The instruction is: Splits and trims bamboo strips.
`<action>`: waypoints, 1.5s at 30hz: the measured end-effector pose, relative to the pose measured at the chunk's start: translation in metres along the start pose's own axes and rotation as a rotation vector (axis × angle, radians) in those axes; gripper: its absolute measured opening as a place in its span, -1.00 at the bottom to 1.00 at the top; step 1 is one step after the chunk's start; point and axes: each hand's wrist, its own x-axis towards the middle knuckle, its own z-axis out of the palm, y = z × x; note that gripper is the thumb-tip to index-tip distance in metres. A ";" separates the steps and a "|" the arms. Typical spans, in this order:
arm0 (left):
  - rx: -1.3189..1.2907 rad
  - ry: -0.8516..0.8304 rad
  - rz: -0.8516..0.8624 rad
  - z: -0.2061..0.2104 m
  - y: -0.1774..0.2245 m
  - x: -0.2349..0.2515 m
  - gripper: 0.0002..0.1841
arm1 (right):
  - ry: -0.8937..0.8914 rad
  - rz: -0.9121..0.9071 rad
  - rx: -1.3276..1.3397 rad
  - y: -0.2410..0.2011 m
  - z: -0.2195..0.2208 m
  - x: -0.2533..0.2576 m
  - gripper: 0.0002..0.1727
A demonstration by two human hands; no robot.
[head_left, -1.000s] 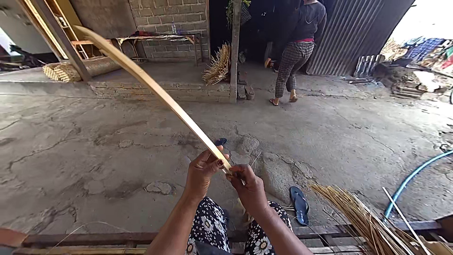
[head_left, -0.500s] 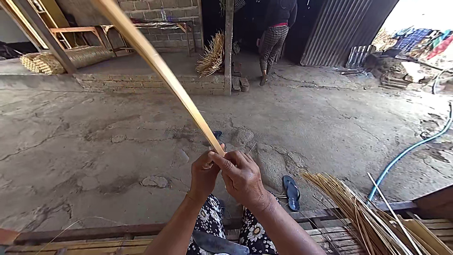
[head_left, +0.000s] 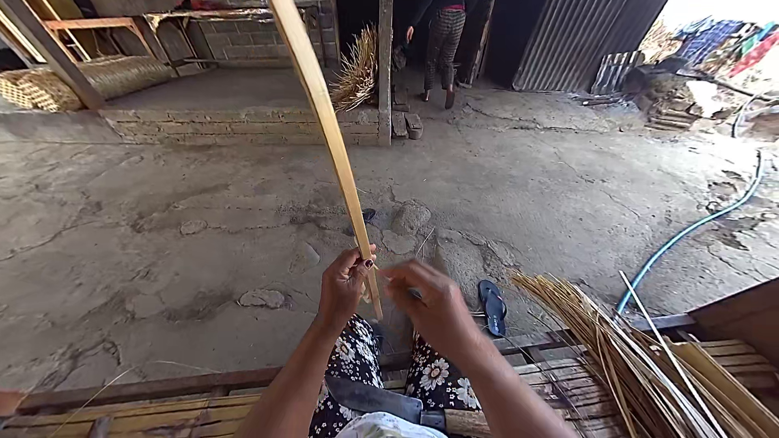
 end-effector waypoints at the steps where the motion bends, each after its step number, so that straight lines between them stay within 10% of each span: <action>1: -0.009 -0.042 -0.015 0.000 -0.001 -0.002 -0.76 | 0.031 0.060 -0.055 0.004 -0.005 0.006 -0.71; 5: -0.022 -0.203 0.009 0.004 -0.006 -0.011 -0.77 | 0.098 0.038 -0.104 0.014 -0.025 0.036 -0.43; 9: -0.019 -0.270 0.005 0.004 -0.012 -0.015 -0.78 | 0.152 -0.072 -0.189 0.008 -0.032 0.044 -0.84; 14: -0.006 -0.190 -0.059 -0.002 -0.030 -0.015 -0.79 | 0.188 -0.241 -0.014 -0.021 -0.046 0.014 -0.79; 19: 0.062 -0.090 -0.144 -0.006 -0.042 -0.011 -0.77 | -0.201 -0.280 0.185 -0.030 -0.059 -0.012 -0.78; 24: 0.224 0.000 -0.189 -0.021 -0.026 0.003 -0.75 | -0.791 0.363 -0.472 0.021 0.012 -0.046 -0.71; 34: -0.030 0.208 -0.174 -0.051 -0.008 0.020 -0.77 | -1.247 0.169 -0.366 0.047 0.123 -0.099 -0.72; 39: -0.270 0.287 -0.189 -0.053 0.010 0.017 -0.77 | -1.255 0.435 -0.451 0.041 0.137 -0.091 -0.63; 45: -0.386 0.305 -0.131 -0.060 0.023 0.016 -0.76 | -0.902 0.187 -0.313 0.083 0.123 -0.086 -0.70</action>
